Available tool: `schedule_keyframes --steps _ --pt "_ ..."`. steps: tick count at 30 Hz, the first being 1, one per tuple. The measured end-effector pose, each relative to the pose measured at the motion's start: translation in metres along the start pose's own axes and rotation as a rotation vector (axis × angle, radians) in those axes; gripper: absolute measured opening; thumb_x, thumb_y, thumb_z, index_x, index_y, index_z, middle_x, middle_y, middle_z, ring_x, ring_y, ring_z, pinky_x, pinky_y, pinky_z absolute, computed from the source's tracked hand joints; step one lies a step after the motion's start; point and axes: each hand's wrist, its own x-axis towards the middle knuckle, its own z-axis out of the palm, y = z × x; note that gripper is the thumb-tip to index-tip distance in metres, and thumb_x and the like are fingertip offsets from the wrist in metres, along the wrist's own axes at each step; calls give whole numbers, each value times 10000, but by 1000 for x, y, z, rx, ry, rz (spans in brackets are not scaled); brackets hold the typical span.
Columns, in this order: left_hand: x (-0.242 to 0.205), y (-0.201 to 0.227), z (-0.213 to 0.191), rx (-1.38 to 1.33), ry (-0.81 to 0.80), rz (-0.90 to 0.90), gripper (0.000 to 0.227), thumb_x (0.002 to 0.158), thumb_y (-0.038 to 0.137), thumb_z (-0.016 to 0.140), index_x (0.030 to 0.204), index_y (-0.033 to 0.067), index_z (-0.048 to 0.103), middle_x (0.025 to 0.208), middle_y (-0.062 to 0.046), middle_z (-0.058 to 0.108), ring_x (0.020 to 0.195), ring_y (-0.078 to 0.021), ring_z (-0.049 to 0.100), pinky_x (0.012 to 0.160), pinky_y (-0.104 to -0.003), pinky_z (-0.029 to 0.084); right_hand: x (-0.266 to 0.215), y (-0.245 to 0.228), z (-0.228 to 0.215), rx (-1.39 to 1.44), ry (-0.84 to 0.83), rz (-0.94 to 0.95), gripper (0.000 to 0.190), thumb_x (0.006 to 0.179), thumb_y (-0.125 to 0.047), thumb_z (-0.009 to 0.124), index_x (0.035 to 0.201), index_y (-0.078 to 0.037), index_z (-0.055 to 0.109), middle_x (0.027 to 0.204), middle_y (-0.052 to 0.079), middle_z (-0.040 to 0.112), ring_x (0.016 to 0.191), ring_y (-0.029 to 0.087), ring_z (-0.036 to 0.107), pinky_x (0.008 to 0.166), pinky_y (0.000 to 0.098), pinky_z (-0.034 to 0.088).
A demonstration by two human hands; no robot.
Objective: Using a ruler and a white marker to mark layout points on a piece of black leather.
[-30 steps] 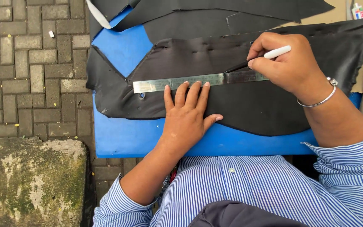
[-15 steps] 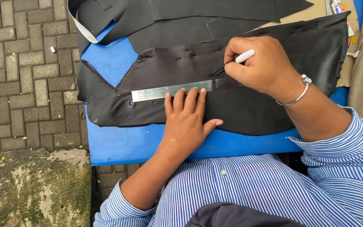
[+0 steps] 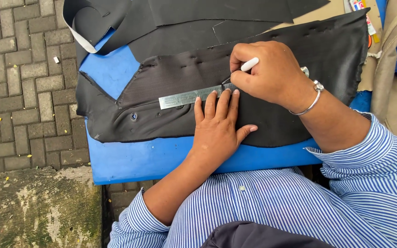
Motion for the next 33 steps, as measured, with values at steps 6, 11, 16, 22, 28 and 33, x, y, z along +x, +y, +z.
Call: schedule_keyframes --steps 6,11,16,22,28,33 --pt "2 0 0 -18 13 -2 825 979 708 403 1490 73 530 1459 -85 515 1350 -339 451 1138 -655 338 -3 3 -2 81 25 -29 83 775 -100 595 778 -168 643 615 -76 586 533 122 488 518 313 379" --pt "3 0 -1 -10 -14 -8 830 974 717 403 1499 85 516 1454 -92 505 1344 -336 448 1137 -654 333 -6 10 -6 136 27 -14 83 788 -94 605 792 -159 656 684 -74 644 579 118 536 555 305 401" --pt "3 -1 -4 -15 -26 10 820 983 700 431 1508 75 504 1457 -99 503 1351 -338 440 1146 -650 328 -14 26 -18 163 30 51 82 790 -96 610 784 -164 656 698 -80 653 625 110 572 581 297 412" --pt "2 -2 -3 -50 -68 -2 815 978 687 467 1523 81 484 1478 -96 489 1366 -356 428 1159 -663 295 -35 66 -34 98 52 116 48 850 -168 648 819 -171 684 754 -68 669 686 131 605 671 322 434" --pt "4 -2 -6 -17 -83 7 807 974 669 514 1523 78 485 1476 -99 490 1357 -352 430 1153 -654 301 -60 90 -60 118 87 180 32 856 -100 675 846 -112 703 803 -20 675 756 126 595 696 296 426" --pt "4 -1 -8 -22 -90 8 796 973 639 557 1555 108 444 1465 -105 500 1360 -360 440 1162 -651 299 -75 110 -69 35 115 288 66 894 -117 671 864 -118 730 833 -12 696 806 145 612 675 326 443"
